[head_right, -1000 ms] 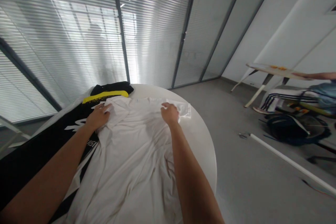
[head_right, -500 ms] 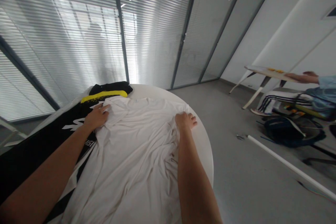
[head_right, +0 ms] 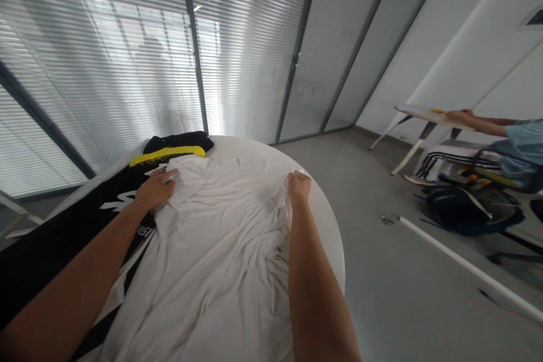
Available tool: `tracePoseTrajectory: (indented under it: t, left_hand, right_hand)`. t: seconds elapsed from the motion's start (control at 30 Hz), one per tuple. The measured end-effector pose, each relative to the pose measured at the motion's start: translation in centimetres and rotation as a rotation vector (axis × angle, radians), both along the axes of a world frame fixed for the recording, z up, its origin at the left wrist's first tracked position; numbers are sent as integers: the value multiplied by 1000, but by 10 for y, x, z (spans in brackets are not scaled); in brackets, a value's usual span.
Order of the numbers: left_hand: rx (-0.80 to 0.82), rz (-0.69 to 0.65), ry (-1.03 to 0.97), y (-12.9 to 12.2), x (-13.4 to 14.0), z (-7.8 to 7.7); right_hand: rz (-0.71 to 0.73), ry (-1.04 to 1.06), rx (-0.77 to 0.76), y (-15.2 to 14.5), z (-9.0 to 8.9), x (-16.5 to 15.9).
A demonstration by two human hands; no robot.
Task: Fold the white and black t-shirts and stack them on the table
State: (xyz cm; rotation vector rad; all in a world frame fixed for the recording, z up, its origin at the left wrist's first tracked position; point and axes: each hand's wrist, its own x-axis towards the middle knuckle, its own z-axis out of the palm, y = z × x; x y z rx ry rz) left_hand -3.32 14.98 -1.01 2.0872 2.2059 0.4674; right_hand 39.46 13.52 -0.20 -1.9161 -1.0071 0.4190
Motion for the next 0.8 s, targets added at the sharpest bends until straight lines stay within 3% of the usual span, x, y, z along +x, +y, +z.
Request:
tracePoseTrajectory:
  t: [0.17,0.37,0.43,0.63,0.8]
  left_hand:
    - [33,-16,6,0,-1,0]
    - [36,-16,2,3,-3,-3]
    - [27,-14,1,4,-3,-4]
    - [30,-34,-1,6,-5,-5]
    - [18,-24,6,7,-6,-8]
  right_hand:
    - [-84,476,47,3,9,8]
    - [99,786,39,-6,18,10]
    - [110,766,33,-6,16,6]
    - [-95,495,112,2,1,5]
    - [25,210,219,7,-3,8]
